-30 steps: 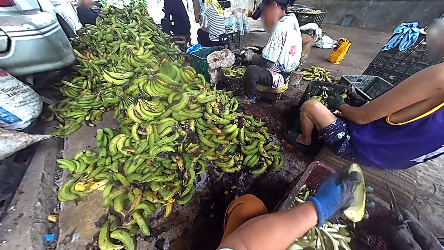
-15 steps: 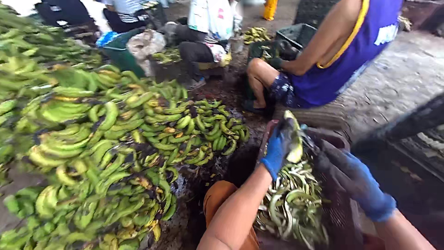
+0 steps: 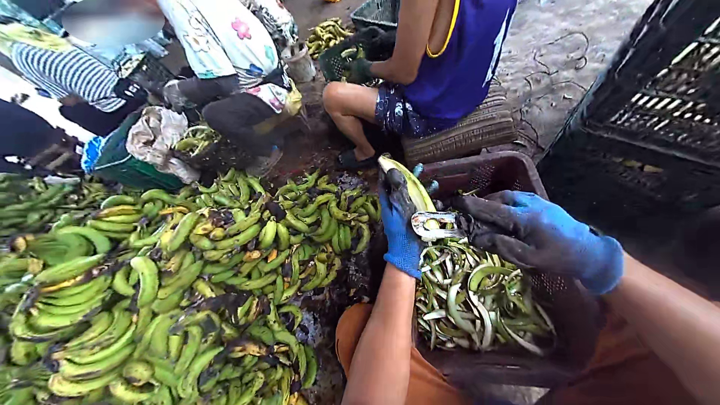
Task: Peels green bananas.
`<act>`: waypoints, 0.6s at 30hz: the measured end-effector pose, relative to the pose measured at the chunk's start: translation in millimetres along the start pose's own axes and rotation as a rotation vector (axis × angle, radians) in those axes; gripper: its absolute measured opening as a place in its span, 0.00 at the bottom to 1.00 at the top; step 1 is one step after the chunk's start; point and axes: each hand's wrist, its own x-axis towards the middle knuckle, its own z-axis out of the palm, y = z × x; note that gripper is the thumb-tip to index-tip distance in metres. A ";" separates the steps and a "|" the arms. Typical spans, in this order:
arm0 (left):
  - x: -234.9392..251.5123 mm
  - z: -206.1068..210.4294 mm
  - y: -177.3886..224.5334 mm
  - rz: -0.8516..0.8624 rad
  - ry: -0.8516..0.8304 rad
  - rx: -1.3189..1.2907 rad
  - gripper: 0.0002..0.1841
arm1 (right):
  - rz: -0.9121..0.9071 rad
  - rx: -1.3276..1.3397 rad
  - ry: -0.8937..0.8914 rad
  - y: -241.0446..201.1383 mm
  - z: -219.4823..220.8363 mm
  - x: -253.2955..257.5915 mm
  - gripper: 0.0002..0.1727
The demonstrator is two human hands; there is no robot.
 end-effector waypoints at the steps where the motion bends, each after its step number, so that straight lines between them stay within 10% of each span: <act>1: -6.8 -0.3 2.2 0.000 -0.038 0.053 0.25 | -0.001 -0.005 0.017 5.7 -0.6 1.4 0.30; 7: -20.6 6.8 20.3 -0.276 -0.482 0.252 0.23 | 0.291 -0.031 0.080 46.6 -24.4 17.0 0.30; 18: 13.2 -0.8 4.4 -0.026 0.098 -0.252 0.25 | -0.048 -0.104 0.080 4.3 14.7 4.6 0.31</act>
